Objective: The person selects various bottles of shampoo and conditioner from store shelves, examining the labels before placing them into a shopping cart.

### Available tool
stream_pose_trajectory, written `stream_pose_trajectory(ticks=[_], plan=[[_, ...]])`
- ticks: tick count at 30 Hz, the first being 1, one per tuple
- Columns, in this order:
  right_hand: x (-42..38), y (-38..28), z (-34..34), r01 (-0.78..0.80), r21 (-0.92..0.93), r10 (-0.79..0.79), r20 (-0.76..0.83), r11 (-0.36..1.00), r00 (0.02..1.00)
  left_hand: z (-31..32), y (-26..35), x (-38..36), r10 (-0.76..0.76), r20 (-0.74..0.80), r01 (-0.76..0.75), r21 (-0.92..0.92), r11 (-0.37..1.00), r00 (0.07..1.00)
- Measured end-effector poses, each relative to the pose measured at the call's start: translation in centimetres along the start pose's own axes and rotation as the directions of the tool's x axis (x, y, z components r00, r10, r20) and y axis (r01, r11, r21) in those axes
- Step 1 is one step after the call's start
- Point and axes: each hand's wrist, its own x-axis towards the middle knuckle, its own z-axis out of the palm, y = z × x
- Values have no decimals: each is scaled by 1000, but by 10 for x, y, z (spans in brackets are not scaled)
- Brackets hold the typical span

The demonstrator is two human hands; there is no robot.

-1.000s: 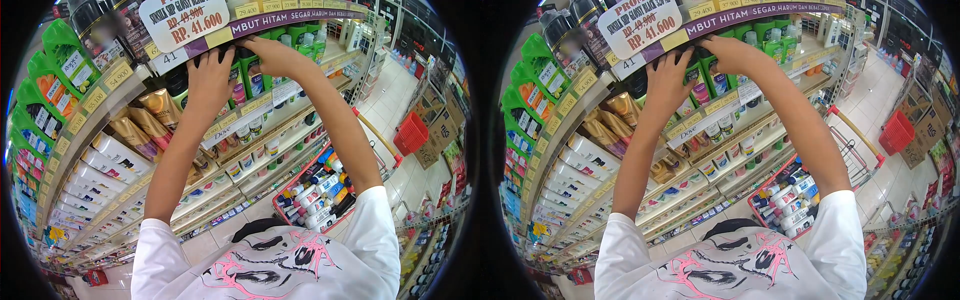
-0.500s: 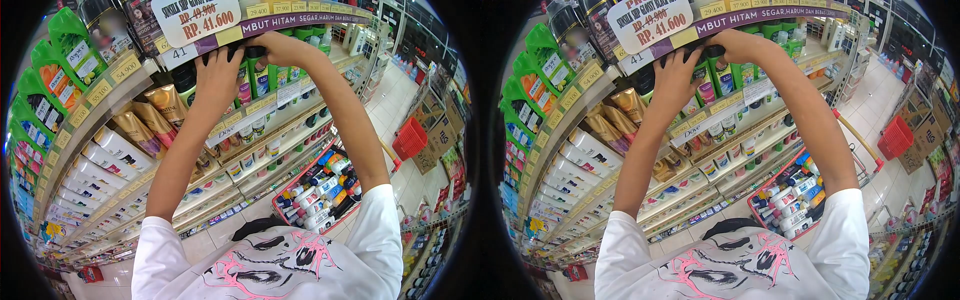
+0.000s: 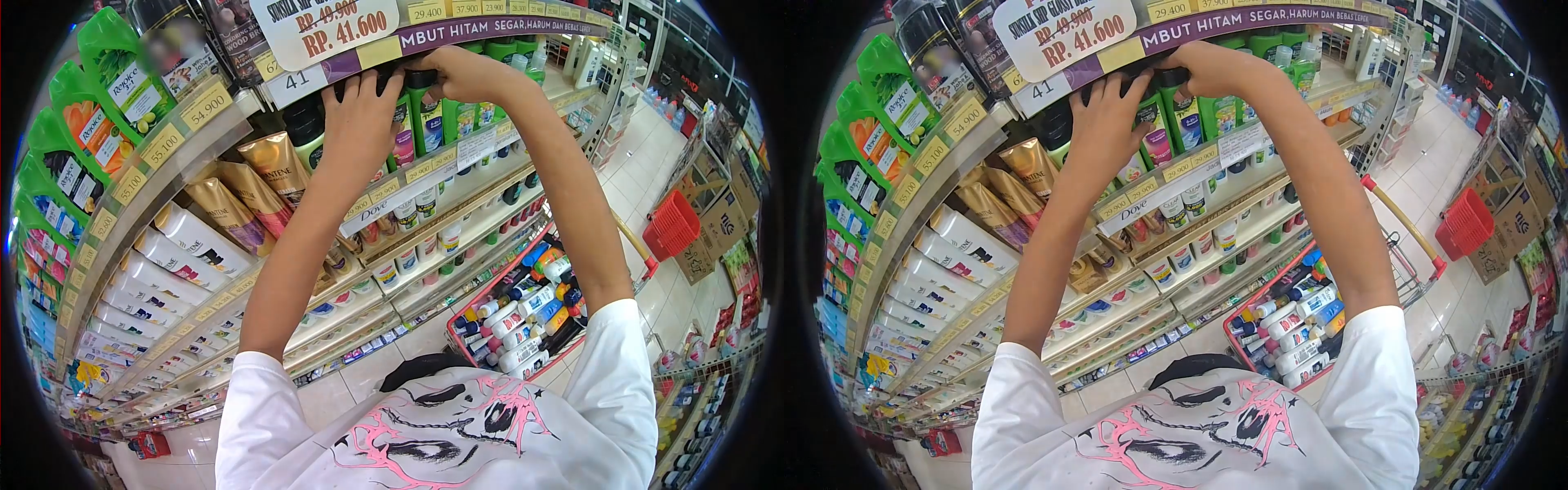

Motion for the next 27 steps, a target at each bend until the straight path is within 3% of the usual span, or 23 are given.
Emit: stream_pose_trajectory(ticks=[4,10,12,16,19,25,27], plan=[[1,3,2,53,-68,-55,-27,996,998,-3,-1,1,1,30,-1,-2,1000,1000],[-11,-15,2,-44,-103,37,-63,994,997,-1,-1,0,-2,20,2,6,1000,1000],[-15,-5,16,80,-167,-124,-271,983,954,-1,0,0,-3,12,3,17,1000,1000],[-19,-2,25,135,-114,-165,-310,984,936,-1,1,1,-3,7,3,23,1000,1000],[-23,-5,26,48,-28,-54,-277,998,959,-2,3,1,-18,25,18,2,1000,1000],[-17,1,27,202,-125,-235,-368,971,900,-2,2,1,-30,21,30,9,1000,999],[-20,-6,23,118,-71,-135,-330,990,934,-2,1,1,-21,0,21,22,1000,1000]])
